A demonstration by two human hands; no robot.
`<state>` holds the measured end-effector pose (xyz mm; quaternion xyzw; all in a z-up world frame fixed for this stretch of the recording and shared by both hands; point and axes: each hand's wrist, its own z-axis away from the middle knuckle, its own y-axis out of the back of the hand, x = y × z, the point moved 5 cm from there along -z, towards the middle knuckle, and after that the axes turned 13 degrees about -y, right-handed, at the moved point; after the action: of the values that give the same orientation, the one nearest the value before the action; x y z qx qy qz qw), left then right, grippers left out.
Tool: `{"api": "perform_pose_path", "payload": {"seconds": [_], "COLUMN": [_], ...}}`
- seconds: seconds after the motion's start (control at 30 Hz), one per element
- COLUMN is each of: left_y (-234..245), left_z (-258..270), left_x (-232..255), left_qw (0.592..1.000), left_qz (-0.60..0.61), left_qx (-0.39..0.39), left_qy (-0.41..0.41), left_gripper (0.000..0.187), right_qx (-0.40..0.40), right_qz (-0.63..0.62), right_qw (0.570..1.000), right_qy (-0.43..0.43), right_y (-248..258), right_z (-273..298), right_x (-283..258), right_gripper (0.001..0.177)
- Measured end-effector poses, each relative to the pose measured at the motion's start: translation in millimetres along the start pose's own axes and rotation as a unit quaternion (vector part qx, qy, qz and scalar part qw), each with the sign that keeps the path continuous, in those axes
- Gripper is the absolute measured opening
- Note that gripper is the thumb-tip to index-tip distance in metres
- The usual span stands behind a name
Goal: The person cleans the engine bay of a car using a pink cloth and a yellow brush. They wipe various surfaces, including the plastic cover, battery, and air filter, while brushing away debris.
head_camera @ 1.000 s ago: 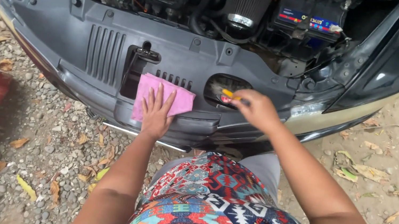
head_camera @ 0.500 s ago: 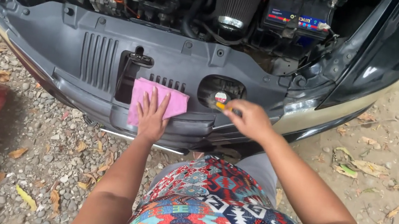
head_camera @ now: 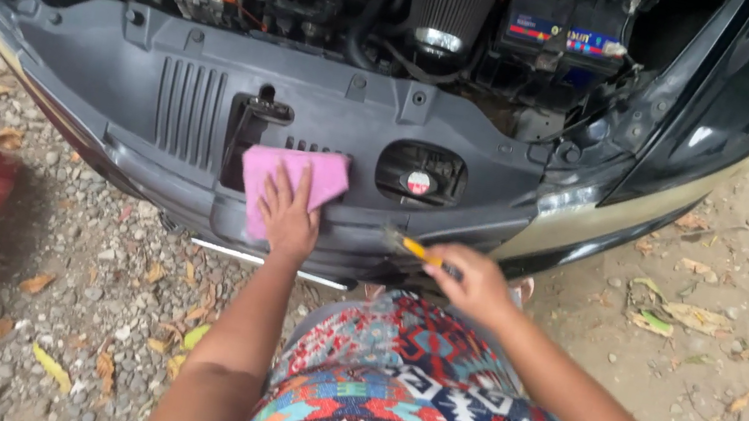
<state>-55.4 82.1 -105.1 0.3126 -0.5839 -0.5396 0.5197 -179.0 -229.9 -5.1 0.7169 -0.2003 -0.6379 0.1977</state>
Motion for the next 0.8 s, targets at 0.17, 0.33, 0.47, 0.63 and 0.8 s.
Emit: {"api": "perform_pose_path", "payload": {"seconds": [0.17,0.33,0.47,0.63,0.8], "left_y": [29.3,58.2,61.1,62.4,73.0], "left_z": [-26.1,-38.0,-33.3,-15.9,21.5], "left_x": [5.8,23.8,26.7,9.0,-21.8], "left_qw": [0.981,0.979,0.971,0.965,0.963], "left_qz": [0.118,0.091,0.104,0.111,0.077], "left_qx": [0.136,0.181,0.214,0.234,0.251], "left_qy": [0.076,0.022,0.027,0.035,0.056], "left_gripper": [0.076,0.075,0.075,0.074,0.076], "right_qx": [0.136,0.266,0.353,0.279,0.178], "right_qz": [0.016,0.134,0.326,0.323,0.227], "right_qw": [0.983,0.948,0.873,0.900,0.930], "right_qy": [-0.124,-0.108,-0.084,0.092,0.227], "right_y": [62.4,174.8,175.0,26.4,-91.7], "right_z": [19.2,24.9,30.4,32.9,3.7], "right_x": [79.4,86.5,89.5,64.6,-15.2], "right_gripper": [0.007,0.007,0.006,0.012,0.018]}}
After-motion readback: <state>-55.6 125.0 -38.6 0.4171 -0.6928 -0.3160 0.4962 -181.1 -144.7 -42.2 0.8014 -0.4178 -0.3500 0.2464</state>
